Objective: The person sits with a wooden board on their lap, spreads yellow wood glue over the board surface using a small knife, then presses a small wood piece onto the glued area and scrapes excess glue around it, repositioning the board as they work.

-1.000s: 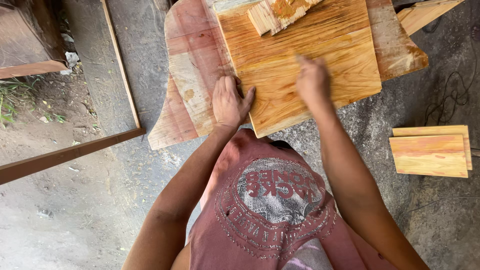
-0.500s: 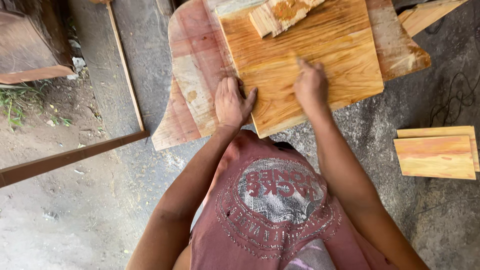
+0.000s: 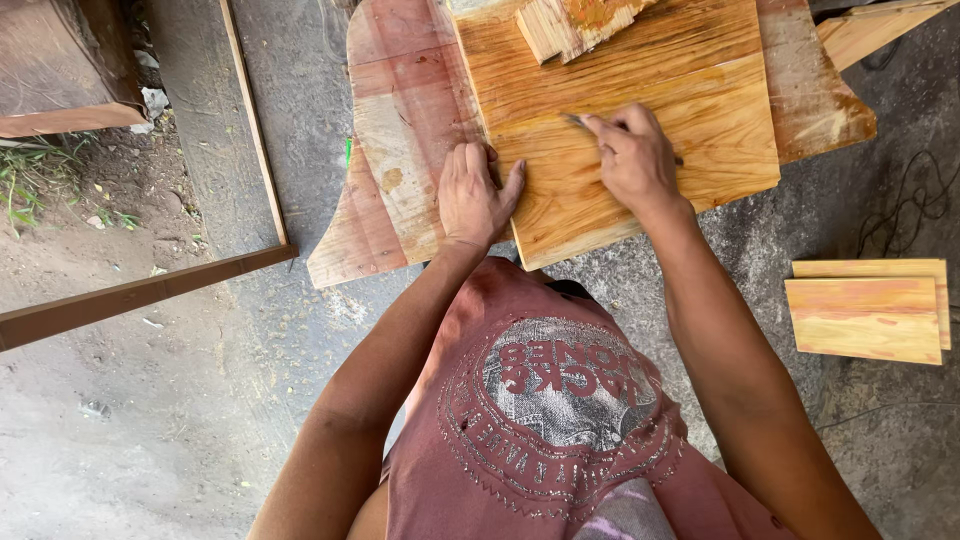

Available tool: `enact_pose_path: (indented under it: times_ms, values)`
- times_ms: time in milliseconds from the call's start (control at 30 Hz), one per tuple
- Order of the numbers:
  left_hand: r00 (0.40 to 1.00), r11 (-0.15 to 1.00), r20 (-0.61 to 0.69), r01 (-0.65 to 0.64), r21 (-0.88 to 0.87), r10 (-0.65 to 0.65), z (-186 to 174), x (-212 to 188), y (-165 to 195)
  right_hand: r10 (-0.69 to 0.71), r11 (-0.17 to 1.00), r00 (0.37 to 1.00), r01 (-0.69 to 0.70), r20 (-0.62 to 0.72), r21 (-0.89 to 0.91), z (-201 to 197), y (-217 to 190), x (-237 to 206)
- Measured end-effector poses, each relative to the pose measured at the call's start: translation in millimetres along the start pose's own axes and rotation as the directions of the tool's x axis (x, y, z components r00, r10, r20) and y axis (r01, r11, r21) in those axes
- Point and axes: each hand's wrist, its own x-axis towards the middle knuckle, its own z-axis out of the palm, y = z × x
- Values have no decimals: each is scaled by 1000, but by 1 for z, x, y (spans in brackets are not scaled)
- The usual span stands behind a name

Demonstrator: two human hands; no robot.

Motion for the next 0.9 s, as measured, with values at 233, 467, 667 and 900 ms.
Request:
enact_pose_path:
  times_ms: [233,467,667,900]
  values:
    - [998,999,-40,-47,-9,47,0,-4,0,-47,999,998,47,-30,22,1,17,8]
    - [1000,1000,-6,9,24,-9,3,-3,1,320,931,946,-306,-43,198,-2,-31,-7]
    - [999,999,-27,-23,28,24,2,-2,2,260,955,966,-258,3,148,9,-63,-11]
    - [1000,1000,-16,-11,10,11,2,-3,2,254,964,965,-248,-63,99,0,-17,-8]
